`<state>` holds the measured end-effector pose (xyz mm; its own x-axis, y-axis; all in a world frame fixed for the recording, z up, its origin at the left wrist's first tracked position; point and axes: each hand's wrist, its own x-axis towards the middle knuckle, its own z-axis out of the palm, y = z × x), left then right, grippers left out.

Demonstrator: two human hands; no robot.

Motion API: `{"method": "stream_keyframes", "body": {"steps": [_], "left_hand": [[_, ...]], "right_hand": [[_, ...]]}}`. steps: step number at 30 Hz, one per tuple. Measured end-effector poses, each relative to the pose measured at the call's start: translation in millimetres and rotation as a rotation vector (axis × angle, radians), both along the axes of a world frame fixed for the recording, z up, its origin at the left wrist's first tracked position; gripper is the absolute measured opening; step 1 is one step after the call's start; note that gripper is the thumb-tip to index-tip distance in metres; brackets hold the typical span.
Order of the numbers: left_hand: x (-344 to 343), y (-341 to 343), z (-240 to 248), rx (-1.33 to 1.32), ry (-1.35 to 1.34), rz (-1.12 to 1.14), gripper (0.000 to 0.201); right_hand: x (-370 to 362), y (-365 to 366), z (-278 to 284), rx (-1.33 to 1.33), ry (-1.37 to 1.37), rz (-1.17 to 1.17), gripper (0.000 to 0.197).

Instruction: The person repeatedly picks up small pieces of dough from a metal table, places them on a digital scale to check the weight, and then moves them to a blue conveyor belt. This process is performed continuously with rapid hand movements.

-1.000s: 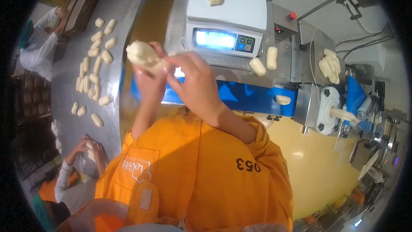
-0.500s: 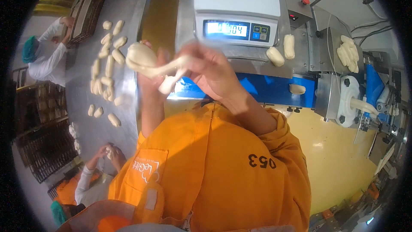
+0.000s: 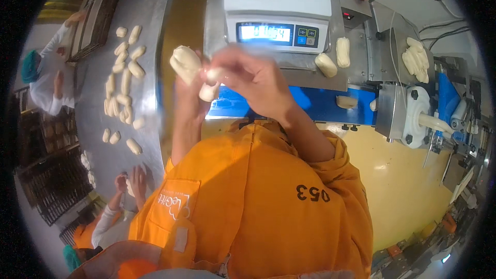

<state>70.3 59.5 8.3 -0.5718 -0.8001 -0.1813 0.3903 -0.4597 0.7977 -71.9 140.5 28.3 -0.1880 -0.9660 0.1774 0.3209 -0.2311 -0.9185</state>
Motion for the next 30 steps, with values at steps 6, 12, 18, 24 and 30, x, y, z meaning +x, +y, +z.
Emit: {"method": "stream_keyframes", "body": {"steps": [6, 12, 18, 24, 30], "left_hand": [[10.2, -8.7, -15.6, 0.155, 0.163, -0.139, 0.035], [23.1, -15.7, 3.5, 0.079, 0.050, 0.006, 0.054], [176.4, -85.3, -40.7, 0.053, -0.226, 0.429, 0.048], [427.4, -141.6, -128.4, -0.115, -1.806, 0.170, 0.073], [445.3, -133.3, -194.2, -0.105, -2.209, 0.425, 0.083]], "right_hand": [[-20.6, -5.8, 2.4, -0.196, -0.276, -0.085, 0.017], [-42.0, 8.0, 17.2, 0.179, 0.023, -0.246, 0.022], [-110.2, 41.1, -6.8, 0.174, -0.348, -0.507, 0.015], [-144.3, 35.9, -7.3, 0.125, -0.432, -0.472, 0.028], [-123.7, 13.8, 17.1, 0.113, 0.132, -0.601, 0.045]]}}
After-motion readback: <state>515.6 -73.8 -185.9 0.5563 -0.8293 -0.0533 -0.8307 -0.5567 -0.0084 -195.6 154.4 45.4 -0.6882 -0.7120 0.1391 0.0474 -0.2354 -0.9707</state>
